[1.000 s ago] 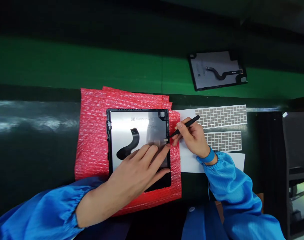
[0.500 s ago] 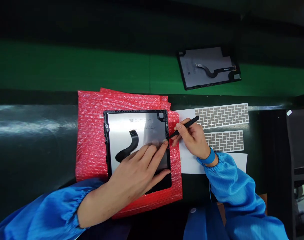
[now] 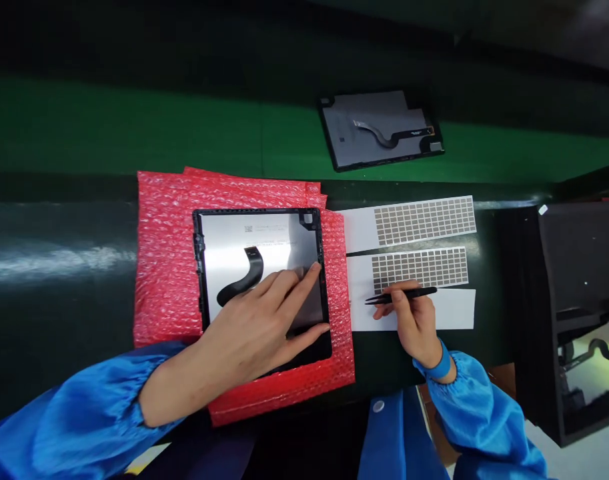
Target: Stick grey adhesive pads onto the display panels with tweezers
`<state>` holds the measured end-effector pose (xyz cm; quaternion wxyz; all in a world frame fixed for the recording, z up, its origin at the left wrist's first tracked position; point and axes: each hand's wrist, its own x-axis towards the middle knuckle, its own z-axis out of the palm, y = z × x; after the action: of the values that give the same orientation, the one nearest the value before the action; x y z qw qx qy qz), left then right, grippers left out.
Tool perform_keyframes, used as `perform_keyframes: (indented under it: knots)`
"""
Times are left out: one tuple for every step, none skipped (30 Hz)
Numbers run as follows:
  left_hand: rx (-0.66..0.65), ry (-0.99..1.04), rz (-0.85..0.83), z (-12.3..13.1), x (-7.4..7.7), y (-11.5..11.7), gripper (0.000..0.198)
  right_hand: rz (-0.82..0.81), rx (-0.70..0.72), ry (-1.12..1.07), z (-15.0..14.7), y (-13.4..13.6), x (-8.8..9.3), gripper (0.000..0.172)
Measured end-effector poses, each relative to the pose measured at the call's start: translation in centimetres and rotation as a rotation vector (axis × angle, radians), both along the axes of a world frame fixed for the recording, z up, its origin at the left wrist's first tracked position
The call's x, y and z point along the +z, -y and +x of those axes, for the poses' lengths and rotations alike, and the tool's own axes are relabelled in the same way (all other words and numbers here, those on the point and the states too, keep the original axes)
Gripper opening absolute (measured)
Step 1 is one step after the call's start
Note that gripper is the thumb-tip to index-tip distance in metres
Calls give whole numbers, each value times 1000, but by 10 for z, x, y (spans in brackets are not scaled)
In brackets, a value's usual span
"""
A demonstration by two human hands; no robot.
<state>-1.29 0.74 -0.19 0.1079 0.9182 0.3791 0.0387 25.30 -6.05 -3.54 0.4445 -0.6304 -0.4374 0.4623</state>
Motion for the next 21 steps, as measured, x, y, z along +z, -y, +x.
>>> perform_keyframes:
  knots:
    - [3, -2, 7, 0, 1, 0, 75, -8, 17, 9, 5, 7, -7, 28]
    - [4, -5, 20, 0, 2, 0, 73, -6, 27, 18, 11, 11, -13, 28]
    - [1, -6, 39, 0, 4, 0, 72, 1, 32, 26, 16, 14, -16, 28]
    - [-13, -3, 61, 1, 6, 1, 70, 10, 34, 34, 21, 16, -18, 28]
    - [-36, 5, 82, 3, 8, 2, 68, 18, 36, 41, 25, 16, -18, 28]
    - [-72, 16, 97, 4, 10, 5, 65, 30, 39, 46, 27, 16, -17, 27]
    - [-122, 29, 99, 7, 11, 8, 63, 43, 45, 49, 28, 15, -15, 27]
    - [-179, 41, 91, 10, 12, 12, 62, 53, 53, 51, 28, 15, -12, 25]
    - [-236, 50, 74, 13, 11, 17, 62, 57, 65, 53, 26, 14, -10, 24]
    - [-286, 51, 54, 16, 9, 22, 64, 55, 77, 57, 24, 13, -8, 24]
    - [-323, 45, 36, 19, 6, 28, 66, 49, 92, 65, 21, 12, -7, 24]
    - [-346, 32, 21, 22, 3, 32, 70, 39, 108, 76, 18, 11, -7, 24]
    - [-352, 17, 9, 24, -1, 36, 72, 28, 126, 88, 16, 10, -8, 25]
    - [-348, 3, 0, 25, -4, 39, 74, 20, 141, 98, 14, 11, -9, 26]
    - [-342, -6, -9, 26, -7, 41, 75, 15, 152, 101, 13, 11, -11, 26]
    - [-338, -9, -17, 26, -10, 42, 75, 10, 157, 98, 14, 12, -13, 26]
    - [-338, -7, -25, 25, -12, 42, 74, 6, 157, 92, 15, 14, -15, 25]
    - [-342, -4, -32, 25, -14, 42, 74, 4, 154, 85, 16, 15, -15, 25]
    - [-347, -1, -36, 24, -15, 42, 73, 0, 149, 81, 17, 17, -15, 25]
    - [-352, 2, -40, 24, -16, 41, 73, -2, 144, 85, 17, 18, -15, 25]
    - [-355, 4, -44, 24, -16, 41, 74, -1, 141, 94, 17, 18, -14, 26]
